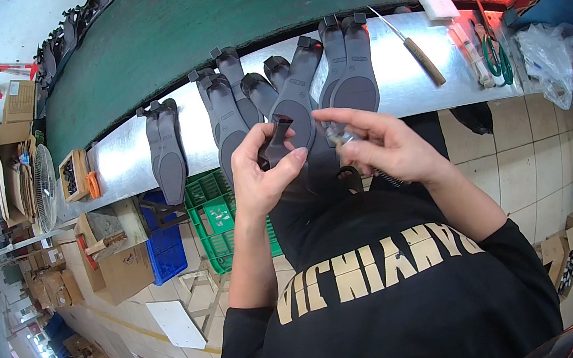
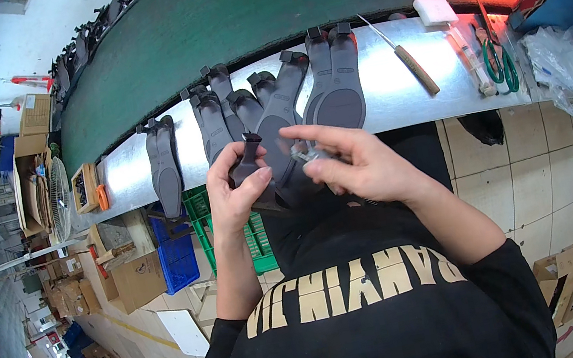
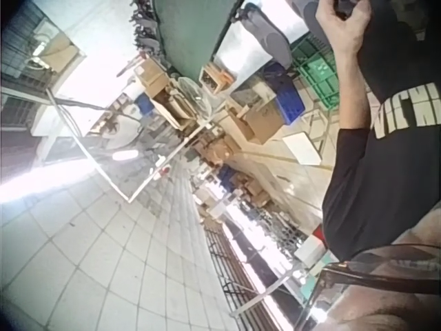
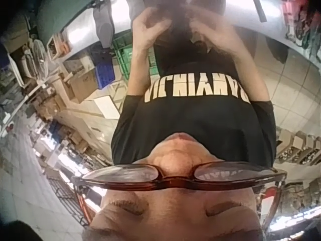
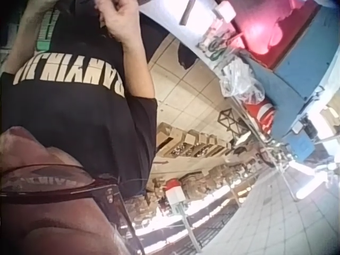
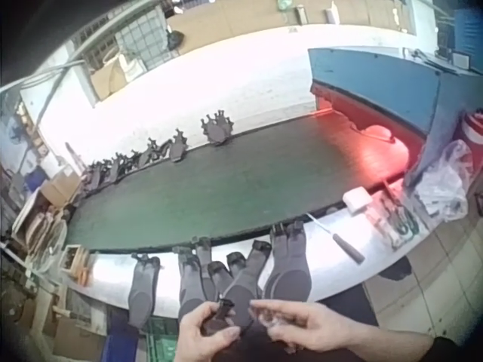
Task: Inspecting and finishing shoe soles and heel components at a factory workbench.
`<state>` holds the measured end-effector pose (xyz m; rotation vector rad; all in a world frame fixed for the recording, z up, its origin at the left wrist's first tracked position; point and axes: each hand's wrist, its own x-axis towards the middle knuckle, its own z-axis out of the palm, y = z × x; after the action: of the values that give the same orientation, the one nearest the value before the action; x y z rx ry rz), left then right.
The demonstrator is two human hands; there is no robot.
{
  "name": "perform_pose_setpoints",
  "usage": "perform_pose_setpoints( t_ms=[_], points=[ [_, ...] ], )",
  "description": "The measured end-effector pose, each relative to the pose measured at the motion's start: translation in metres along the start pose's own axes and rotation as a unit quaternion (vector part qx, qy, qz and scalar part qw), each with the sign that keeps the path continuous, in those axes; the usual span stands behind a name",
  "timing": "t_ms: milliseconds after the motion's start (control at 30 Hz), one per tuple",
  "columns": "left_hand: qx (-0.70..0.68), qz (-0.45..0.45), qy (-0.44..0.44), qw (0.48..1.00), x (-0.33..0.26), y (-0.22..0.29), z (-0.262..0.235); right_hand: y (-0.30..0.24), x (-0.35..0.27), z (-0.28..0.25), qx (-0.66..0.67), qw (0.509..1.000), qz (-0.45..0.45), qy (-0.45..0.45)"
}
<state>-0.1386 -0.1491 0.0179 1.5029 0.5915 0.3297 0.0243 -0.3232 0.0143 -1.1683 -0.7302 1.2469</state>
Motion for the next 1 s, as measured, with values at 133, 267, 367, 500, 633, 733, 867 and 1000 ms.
perform_pose_setpoints(
  t_ms=[133, 267, 367, 500, 633, 733, 867, 1000],
  points=[
    [0.089, 0.017, 0.003, 0.996, -0.003, -0.002, -0.001, 0.004, 0.009, 0.016, 0.042, 0.999, 0.014, -0.017],
    [0.087, 0.008, -0.003, 0.996, -0.01, -0.004, 0.0, 0.012, 0.012, 0.02, 0.053, 0.998, 0.023, -0.021],
    [0.066, -0.01, -0.008, 0.998, -0.014, -0.006, 0.0, 0.02, 0.012, 0.02, 0.049, 0.998, 0.031, -0.017],
    [0.055, -0.02, -0.011, 0.998, -0.016, -0.012, -0.001, 0.023, 0.011, 0.021, 0.044, 0.998, 0.038, -0.015],
    [0.052, -0.03, -0.013, 0.998, -0.018, -0.015, -0.001, 0.026, 0.011, 0.021, 0.043, 0.998, 0.046, -0.015],
    [0.064, -0.03, -0.019, 0.997, -0.017, -0.02, -0.002, 0.031, 0.01, 0.02, 0.046, 0.998, 0.047, -0.008],
    [0.073, -0.01, -0.018, 0.997, -0.021, -0.018, -0.002, 0.029, 0.01, 0.022, 0.045, 0.997, 0.055, -0.014],
    [0.053, -0.002, -0.024, 0.998, -0.022, -0.023, -0.002, 0.034, 0.008, 0.022, 0.065, 0.995, 0.069, -0.028]
  ],
)
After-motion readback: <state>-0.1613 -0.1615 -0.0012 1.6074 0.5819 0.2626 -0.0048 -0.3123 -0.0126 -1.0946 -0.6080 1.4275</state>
